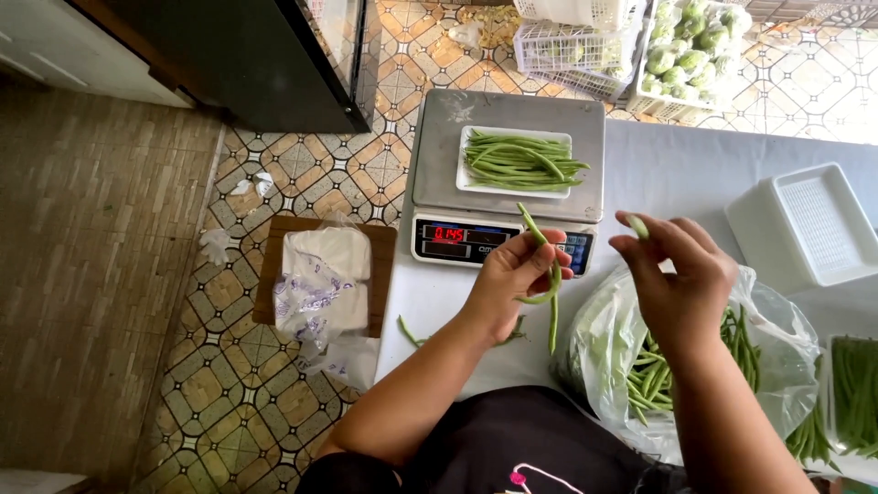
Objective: Sorting and weighing green beans on a digital scale for portioning and packaging.
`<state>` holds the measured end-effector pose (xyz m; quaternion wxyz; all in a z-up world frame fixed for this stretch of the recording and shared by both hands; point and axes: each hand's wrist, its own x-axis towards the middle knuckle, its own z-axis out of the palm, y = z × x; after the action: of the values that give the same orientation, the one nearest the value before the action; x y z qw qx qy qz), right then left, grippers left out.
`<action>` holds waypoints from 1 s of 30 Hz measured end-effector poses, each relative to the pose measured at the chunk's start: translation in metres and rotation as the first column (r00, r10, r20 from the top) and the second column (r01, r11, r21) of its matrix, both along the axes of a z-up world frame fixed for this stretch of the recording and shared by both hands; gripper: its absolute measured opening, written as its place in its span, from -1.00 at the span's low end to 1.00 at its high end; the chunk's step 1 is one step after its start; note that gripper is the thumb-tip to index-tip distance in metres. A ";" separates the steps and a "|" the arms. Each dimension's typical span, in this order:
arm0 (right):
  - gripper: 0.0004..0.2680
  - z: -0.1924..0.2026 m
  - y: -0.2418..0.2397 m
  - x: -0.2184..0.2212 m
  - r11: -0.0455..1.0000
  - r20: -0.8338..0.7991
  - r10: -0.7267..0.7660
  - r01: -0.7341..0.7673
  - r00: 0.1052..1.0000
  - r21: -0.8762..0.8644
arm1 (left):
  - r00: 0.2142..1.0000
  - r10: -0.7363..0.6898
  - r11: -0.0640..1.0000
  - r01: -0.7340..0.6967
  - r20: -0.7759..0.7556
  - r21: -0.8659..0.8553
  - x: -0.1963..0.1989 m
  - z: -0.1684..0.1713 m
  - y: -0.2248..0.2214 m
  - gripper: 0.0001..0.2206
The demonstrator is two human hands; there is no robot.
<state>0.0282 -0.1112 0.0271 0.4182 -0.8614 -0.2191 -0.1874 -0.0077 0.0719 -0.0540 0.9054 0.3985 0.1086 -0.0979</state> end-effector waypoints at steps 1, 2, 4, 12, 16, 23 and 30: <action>-0.83 -0.006 0.000 0.000 1.000 0.000 0.002 -0.002 1.000 -0.002 | 1.000 0.002 1.000 -0.002 0.000 -0.002 0.000 0.003 -0.002 -0.70; -0.88 -0.011 0.000 0.000 0.995 0.163 0.094 -0.090 0.982 -0.029 | 1.000 0.007 0.999 -0.007 -0.002 -0.045 -0.001 0.005 -0.004 -0.72; -0.93 -0.018 0.008 -0.004 0.981 0.316 0.195 -0.183 0.929 -0.070 | 1.000 0.022 0.996 -0.022 -0.007 -0.087 0.002 -0.004 -0.012 -0.75; -0.81 -0.028 0.024 -0.014 0.983 0.350 0.183 -0.160 0.919 -0.093 | 0.978 0.203 0.979 -0.202 0.035 -0.031 0.007 0.000 -0.017 -0.74; -0.78 -0.032 0.018 -0.012 0.974 0.316 0.213 -0.174 0.924 -0.147 | 0.974 0.222 0.975 -0.221 0.051 -0.026 0.012 -0.009 -0.010 -0.74; -0.77 -0.042 0.020 -0.010 0.927 -0.329 0.308 -0.205 0.893 0.313 | 0.961 0.273 0.959 -0.276 0.043 0.063 0.006 -0.013 -0.009 -0.80; -0.89 -0.091 0.044 -0.004 0.941 -0.780 0.339 -0.204 0.526 0.271 | 0.932 0.355 0.932 -0.359 -0.072 -0.050 0.000 -0.032 -0.016 -0.81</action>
<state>0.0237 -0.0670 -0.0634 0.5570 -0.7715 -0.1185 0.2836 -0.0078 0.0556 -0.0861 0.9163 0.3406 0.2038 0.0525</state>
